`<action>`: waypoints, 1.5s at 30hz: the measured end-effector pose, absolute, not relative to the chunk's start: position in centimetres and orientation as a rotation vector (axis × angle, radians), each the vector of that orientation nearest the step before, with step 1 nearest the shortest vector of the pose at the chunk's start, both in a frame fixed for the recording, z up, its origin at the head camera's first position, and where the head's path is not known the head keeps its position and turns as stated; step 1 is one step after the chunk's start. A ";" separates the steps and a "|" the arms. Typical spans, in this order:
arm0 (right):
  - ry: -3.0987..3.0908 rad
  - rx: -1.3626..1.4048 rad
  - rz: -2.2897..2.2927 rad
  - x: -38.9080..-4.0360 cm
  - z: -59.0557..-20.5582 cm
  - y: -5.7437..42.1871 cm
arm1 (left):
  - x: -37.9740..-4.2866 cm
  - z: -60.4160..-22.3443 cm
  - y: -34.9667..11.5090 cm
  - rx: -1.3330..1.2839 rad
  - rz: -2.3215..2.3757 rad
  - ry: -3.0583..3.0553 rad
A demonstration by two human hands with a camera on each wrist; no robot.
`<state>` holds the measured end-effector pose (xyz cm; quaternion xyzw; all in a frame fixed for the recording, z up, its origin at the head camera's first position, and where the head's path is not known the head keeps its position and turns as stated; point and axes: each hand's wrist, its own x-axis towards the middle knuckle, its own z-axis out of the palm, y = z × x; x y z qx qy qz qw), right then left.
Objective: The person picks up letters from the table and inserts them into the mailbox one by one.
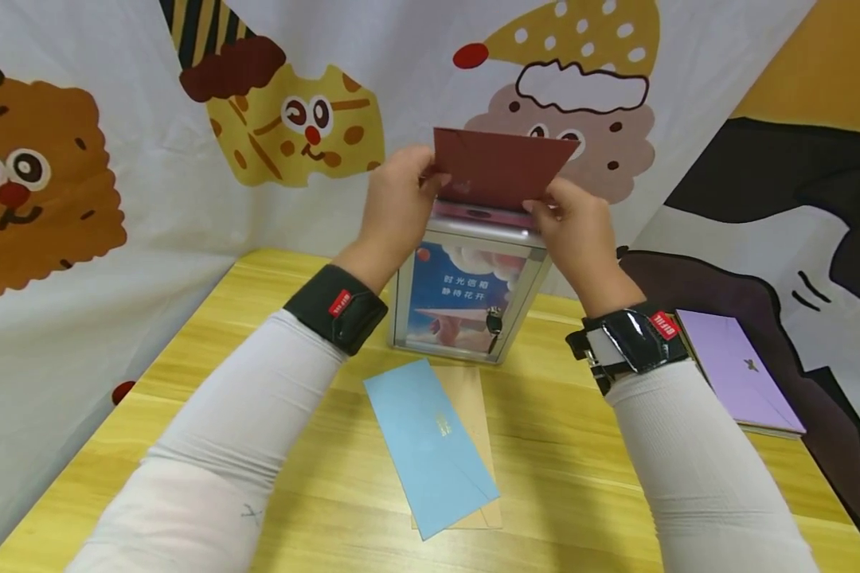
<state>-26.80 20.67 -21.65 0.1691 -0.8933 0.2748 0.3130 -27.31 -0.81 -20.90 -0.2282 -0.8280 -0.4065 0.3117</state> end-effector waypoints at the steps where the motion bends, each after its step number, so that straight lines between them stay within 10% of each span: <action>1: -2.340 0.451 0.734 -26.6 -21.6 20.8 | -27.4 -21.0 -0.7 -0.608 -1.067 -2.199; 45: -2.245 0.553 0.616 -27.0 -21.2 21.3 | -28.4 -21.7 0.2 -0.560 -1.120 -2.318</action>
